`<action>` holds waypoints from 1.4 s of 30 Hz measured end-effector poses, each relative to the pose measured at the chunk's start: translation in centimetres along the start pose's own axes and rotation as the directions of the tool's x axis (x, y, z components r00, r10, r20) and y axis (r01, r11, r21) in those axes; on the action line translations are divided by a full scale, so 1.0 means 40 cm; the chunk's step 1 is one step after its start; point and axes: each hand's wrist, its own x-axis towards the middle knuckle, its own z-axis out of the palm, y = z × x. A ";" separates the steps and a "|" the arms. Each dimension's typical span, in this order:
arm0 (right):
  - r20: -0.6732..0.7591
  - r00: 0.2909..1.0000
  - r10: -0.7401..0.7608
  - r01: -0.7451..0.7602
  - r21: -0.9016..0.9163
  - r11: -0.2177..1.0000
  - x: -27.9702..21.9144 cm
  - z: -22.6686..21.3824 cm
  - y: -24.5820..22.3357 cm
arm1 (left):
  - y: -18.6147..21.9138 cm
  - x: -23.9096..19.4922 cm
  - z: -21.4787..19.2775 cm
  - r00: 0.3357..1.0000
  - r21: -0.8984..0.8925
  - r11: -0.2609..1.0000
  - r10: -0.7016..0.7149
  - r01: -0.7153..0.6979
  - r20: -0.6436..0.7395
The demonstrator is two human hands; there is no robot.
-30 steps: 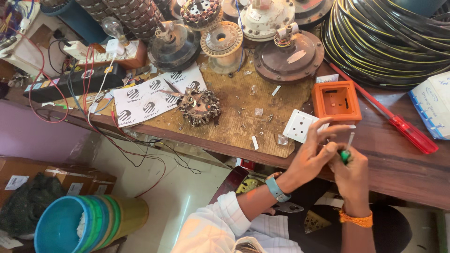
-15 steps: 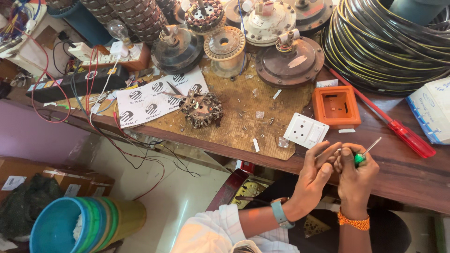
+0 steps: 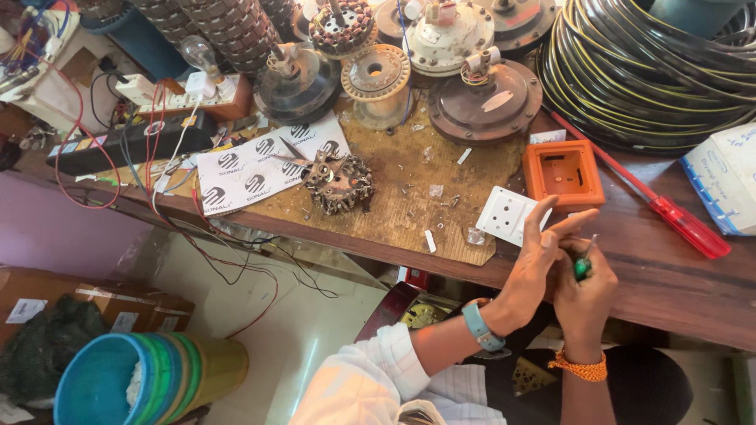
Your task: The person assembles a white electrical switch plate into an orange junction box. They use a screwdriver to tighten screws on the switch plate, then insert the plate into the box and secure it with additional screws. Finally, they handle red and blue wires near the assembled unit.
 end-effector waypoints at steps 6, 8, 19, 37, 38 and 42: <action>-0.094 0.986 0.136 -0.106 0.269 0.957 0.007 0.000 -0.001 | -0.007 -0.068 -0.001 0.989 -0.239 0.959 -0.145 0.150 0.039; -0.037 0.979 0.202 -0.179 0.333 0.926 0.009 -0.002 -0.004 | -0.004 -0.078 -0.008 0.985 -0.270 0.948 -0.170 0.169 0.021; 0.138 0.984 0.116 -0.107 -0.071 0.992 0.020 -0.003 -0.017 | -0.030 -0.026 -0.049 0.994 -0.144 0.984 -0.109 0.109 0.006; 0.232 0.943 0.239 -0.299 0.272 0.915 0.042 -0.017 -0.001 | 0.031 0.024 -0.128 0.984 0.573 0.802 0.109 -0.169 0.139; 0.246 0.945 0.216 -0.285 0.295 0.912 0.042 -0.018 -0.002 | 0.035 0.030 -0.136 0.980 0.590 0.786 0.101 -0.185 0.172; 0.275 0.945 0.177 -0.275 0.375 0.885 0.033 -0.019 -0.008 | 0.035 0.055 -0.159 0.939 0.678 0.663 0.120 -0.317 0.322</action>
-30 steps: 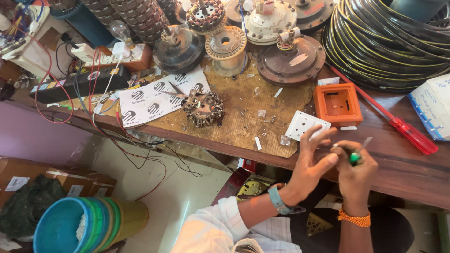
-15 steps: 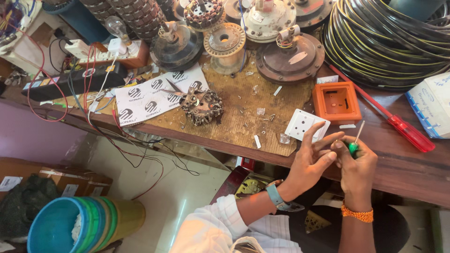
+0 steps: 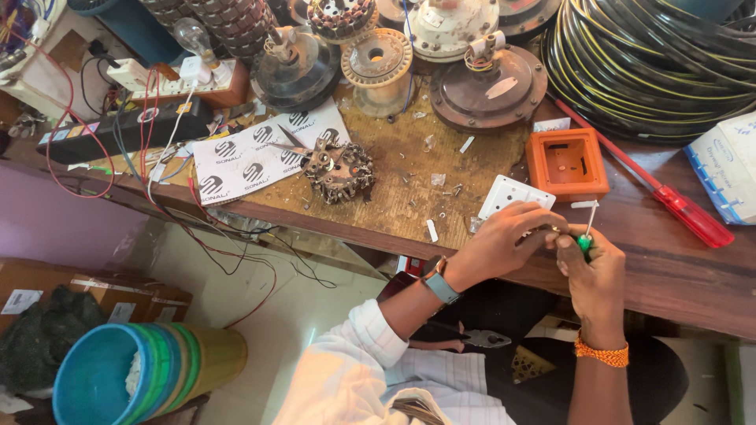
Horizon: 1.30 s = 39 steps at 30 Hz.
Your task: The person assembles a white electrical switch plate into an orange junction box. They use a screwdriver to tighten screws on the switch plate, then insert the plate into the box and secure it with additional screws. Finally, they handle red and blue wires near the assembled unit.
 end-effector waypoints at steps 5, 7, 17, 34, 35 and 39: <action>-0.031 1.000 -0.005 0.005 0.005 1.000 -0.011 0.009 -0.001 | -0.012 0.002 0.000 0.992 0.128 0.985 0.106 -0.114 0.066; -0.052 0.999 -0.017 0.018 0.022 1.000 -0.006 0.010 -0.001 | -0.008 0.000 0.002 0.993 0.155 0.983 0.087 -0.098 0.080; -0.077 0.988 -0.136 0.104 -0.321 0.941 -0.016 0.011 0.027 | 0.000 -0.002 0.026 0.997 0.297 0.954 0.066 -0.049 -0.048; -0.069 0.989 -0.132 0.097 -0.373 0.923 -0.011 0.006 0.023 | -0.022 0.000 -0.004 0.976 0.385 0.910 0.078 -0.152 0.203; -0.071 0.991 -0.117 0.084 -0.364 0.927 -0.015 0.007 0.026 | -0.026 -0.002 -0.010 0.969 0.394 0.899 0.106 -0.189 0.223; -0.052 0.983 -0.174 0.142 -0.379 0.915 -0.025 0.012 0.035 | -0.032 -0.011 -0.012 0.970 0.472 0.859 0.104 -0.200 0.221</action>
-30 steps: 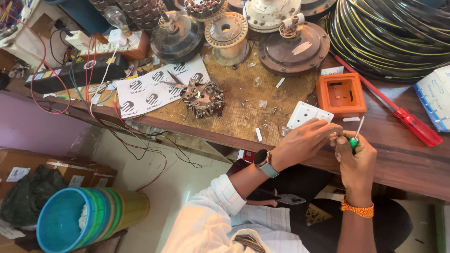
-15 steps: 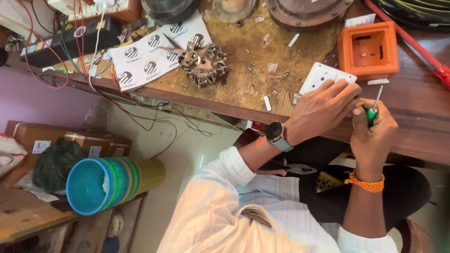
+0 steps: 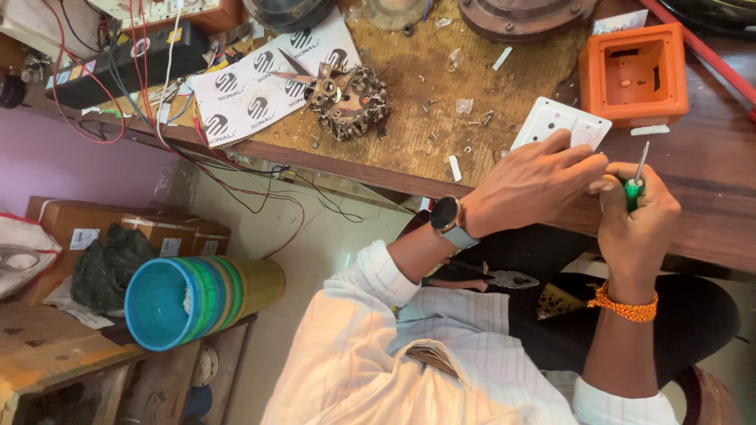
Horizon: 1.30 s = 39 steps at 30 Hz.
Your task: The person assembles a white electrical switch plate into an orange junction box. They use a screwdriver to tighten screws on the switch plate, then insert the plate into the box and secure it with additional screws. Finally, they handle red and blue wires near the assembled unit.
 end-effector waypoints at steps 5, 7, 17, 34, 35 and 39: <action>-0.020 0.999 0.031 -0.031 0.001 1.000 -0.001 -0.007 0.008 | 0.020 0.004 0.035 0.984 -0.080 0.986 -0.156 0.149 -0.085; -0.028 0.999 0.041 -0.041 0.005 0.999 -0.004 -0.008 0.011 | 0.023 0.006 0.044 0.981 -0.088 0.989 -0.133 0.121 -0.142; -0.025 1.000 0.005 -0.004 0.042 0.999 -0.003 -0.005 0.017 | 0.023 0.009 0.005 0.996 -0.083 0.993 -0.082 0.079 -0.033; -0.081 0.997 -0.013 -0.001 -0.169 0.986 0.027 0.009 -0.015 | -0.277 -0.031 -0.110 0.842 0.371 0.785 -0.539 0.496 0.014; -0.073 0.997 -0.024 0.011 -0.179 0.984 0.027 0.007 -0.016 | -0.281 -0.029 -0.106 0.826 0.379 0.767 -0.563 0.517 0.011; -0.061 0.998 -0.029 0.017 -0.195 0.981 0.030 0.008 -0.009 | -0.263 -0.003 -0.085 0.809 0.279 0.785 -0.586 0.553 0.047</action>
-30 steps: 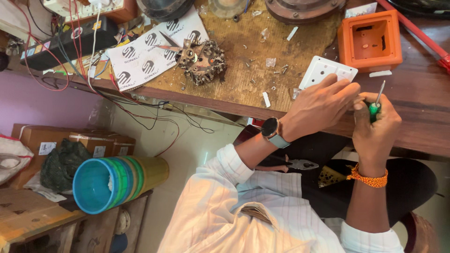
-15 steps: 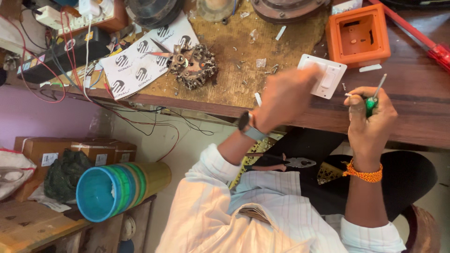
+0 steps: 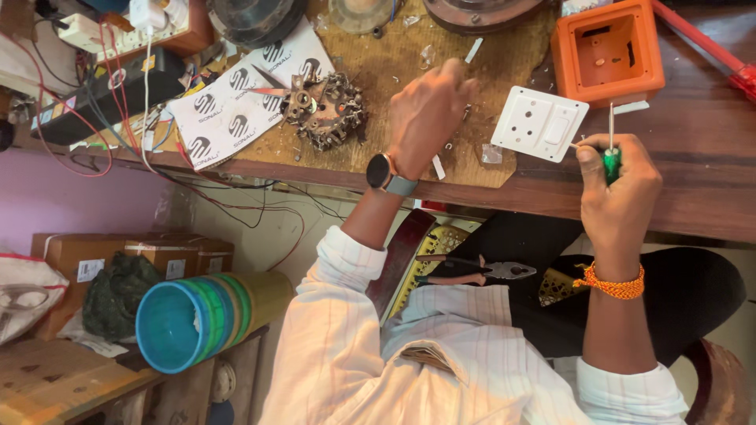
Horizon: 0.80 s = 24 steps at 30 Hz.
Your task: The person assembles a white electrical switch plate into an orange junction box. They use a screwdriver to tighten screws on the switch plate, then insert the plate into the box and secure it with additional screws. Finally, they handle red and blue wires near the assembled unit.
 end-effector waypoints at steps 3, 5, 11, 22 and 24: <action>-0.014 0.998 0.069 -0.069 -0.006 0.998 0.001 0.006 0.005 | 0.061 0.009 0.014 0.910 -0.083 0.932 0.321 -0.353 -0.262; -0.026 0.999 0.036 -0.036 0.005 0.999 -0.004 0.010 0.008 | 0.100 0.012 0.029 0.814 -0.052 0.850 0.483 -0.525 -0.323; -0.071 0.997 0.015 -0.008 0.102 0.995 -0.001 -0.003 0.012 | 0.156 0.020 0.064 0.864 -0.346 0.801 0.498 -0.489 -0.067; -0.025 0.997 0.071 -0.065 0.196 0.978 -0.003 -0.005 0.000 | 0.131 -0.051 0.024 0.943 -0.693 0.697 0.325 -0.184 0.076; -0.006 0.996 0.084 -0.081 0.198 0.977 -0.001 -0.006 -0.001 | 0.138 -0.070 0.023 0.952 -0.702 0.692 0.299 -0.168 0.067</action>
